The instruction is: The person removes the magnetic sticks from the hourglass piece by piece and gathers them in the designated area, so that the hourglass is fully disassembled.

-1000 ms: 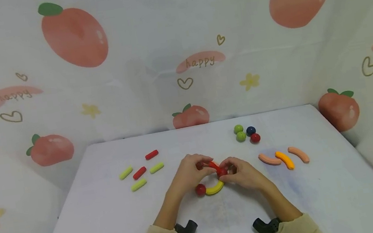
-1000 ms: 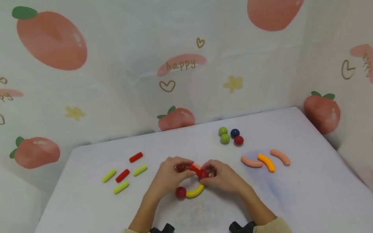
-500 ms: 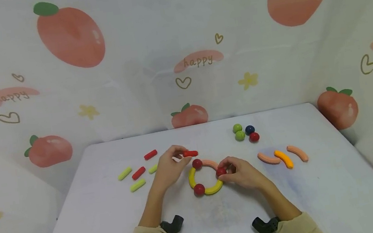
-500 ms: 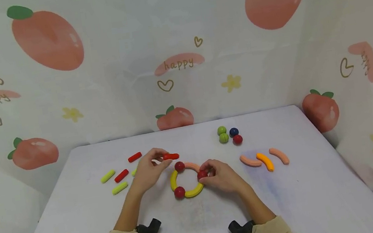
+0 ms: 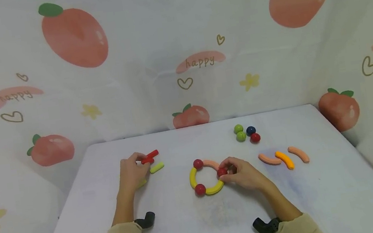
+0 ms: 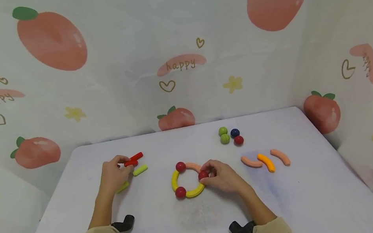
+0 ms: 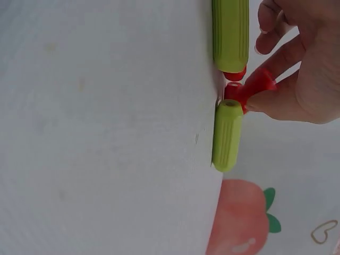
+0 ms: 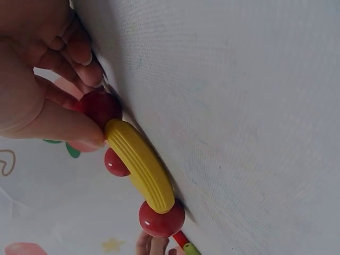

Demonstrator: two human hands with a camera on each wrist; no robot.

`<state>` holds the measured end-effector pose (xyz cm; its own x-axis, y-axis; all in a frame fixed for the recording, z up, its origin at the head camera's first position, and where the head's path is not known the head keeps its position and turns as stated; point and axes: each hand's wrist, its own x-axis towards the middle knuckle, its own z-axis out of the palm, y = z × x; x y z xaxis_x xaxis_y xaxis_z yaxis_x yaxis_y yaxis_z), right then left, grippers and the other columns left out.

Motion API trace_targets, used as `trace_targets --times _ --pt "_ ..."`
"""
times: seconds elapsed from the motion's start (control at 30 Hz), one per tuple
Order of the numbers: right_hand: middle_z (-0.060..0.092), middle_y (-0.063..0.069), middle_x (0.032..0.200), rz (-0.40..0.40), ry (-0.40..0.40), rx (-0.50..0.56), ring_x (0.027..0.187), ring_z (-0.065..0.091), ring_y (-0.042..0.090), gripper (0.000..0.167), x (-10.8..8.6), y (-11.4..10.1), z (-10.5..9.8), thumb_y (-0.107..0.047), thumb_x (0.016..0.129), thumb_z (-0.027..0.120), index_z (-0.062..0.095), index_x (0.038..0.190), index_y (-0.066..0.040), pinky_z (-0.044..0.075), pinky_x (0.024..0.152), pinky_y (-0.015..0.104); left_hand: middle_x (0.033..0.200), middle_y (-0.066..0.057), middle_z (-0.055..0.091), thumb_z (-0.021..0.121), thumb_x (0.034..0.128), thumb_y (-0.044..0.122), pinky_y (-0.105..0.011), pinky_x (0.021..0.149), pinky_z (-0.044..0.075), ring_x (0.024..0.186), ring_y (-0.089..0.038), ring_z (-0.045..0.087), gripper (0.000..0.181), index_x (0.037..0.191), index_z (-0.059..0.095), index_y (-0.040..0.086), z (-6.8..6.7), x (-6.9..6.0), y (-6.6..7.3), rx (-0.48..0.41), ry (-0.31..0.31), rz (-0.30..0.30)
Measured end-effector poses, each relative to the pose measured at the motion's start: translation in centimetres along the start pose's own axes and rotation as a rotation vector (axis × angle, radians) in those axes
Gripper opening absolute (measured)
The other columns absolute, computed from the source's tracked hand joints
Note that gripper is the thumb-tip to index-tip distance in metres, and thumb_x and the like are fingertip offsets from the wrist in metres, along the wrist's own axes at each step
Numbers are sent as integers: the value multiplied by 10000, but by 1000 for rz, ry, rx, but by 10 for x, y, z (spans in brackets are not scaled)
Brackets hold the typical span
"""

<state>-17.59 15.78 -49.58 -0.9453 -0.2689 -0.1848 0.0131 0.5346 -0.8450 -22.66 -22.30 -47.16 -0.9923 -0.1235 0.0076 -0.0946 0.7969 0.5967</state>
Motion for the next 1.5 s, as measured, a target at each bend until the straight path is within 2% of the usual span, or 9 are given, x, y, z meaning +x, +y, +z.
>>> trace_targets --times 0.13,0.27,0.43,0.53,0.6,0.9,1.07,1.33,1.5 --pt "623 -6 977 -1 -13 1 909 540 178 319 1 -1 2 -308 886 800 664 1165 -235 472 742 265 1246 -132 668 644 959 230 -398 829 541 1150 -306 445 326 1268 646 126 3 -5 3 -5 30 19" --pt "625 -4 971 4 -11 -1 904 542 182 324 0 -2 1 -298 881 804 661 1165 -235 468 742 270 1279 -99 672 682 961 231 -464 951 551 1191 -316 530 359 1304 635 137 7 -18 30 -118 0 97" --pt "622 16 969 -9 -21 1 907 538 186 379 0 -4 -2 -280 864 817 643 1191 -200 465 734 261 1294 -7 671 765 914 317 -379 882 585 1088 -214 614 484 1366 613 231 32 -36 71 -187 -224 150" --pt "608 14 992 -55 -51 -31 919 533 183 390 0 -2 -1 -291 870 813 656 1220 -223 460 743 251 1328 20 640 787 890 364 -335 840 582 1044 -178 584 572 1418 577 294 54 -41 80 -170 -364 170" --pt "598 6 1012 -84 -67 -57 933 530 181 377 0 -1 0 -302 882 803 665 1229 -255 462 752 246 1312 16 635 788 888 366 -344 851 570 1024 -187 571 584 1428 574 307 65 -42 83 -165 -415 193" --pt "632 -15 957 -84 -17 -79 886 560 159 311 -3 -3 2 -271 884 804 621 1129 -214 495 738 217 1244 6 656 787 897 267 -297 764 533 911 -175 563 442 1304 619 300 82 -44 89 -164 -374 184" --pt "631 5 929 -89 19 -57 853 565 166 323 -2 -5 -1 -241 872 803 592 1105 -169 507 711 214 1249 8 654 789 897 263 -300 759 537 918 -179 568 432 1289 612 300 84 -40 92 -171 -364 201" --pt "653 -10 1024 -74 13 -90 941 560 174 266 -1 5 -7 -209 886 752 681 1143 -217 502 777 236 1216 32 677 774 910 261 -305 788 525 949 -176 570 380 1263 641 305 87 -38 87 -178 -399 200" --pt "665 7 1056 -56 48 -136 932 568 172 290 0 -2 -15 -238 901 754 677 1178 -196 509 778 251 1206 31 681 780 904 263 -307 797 536 950 -176 571 387 1265 646 306 86 -38 85 -190 -386 194"
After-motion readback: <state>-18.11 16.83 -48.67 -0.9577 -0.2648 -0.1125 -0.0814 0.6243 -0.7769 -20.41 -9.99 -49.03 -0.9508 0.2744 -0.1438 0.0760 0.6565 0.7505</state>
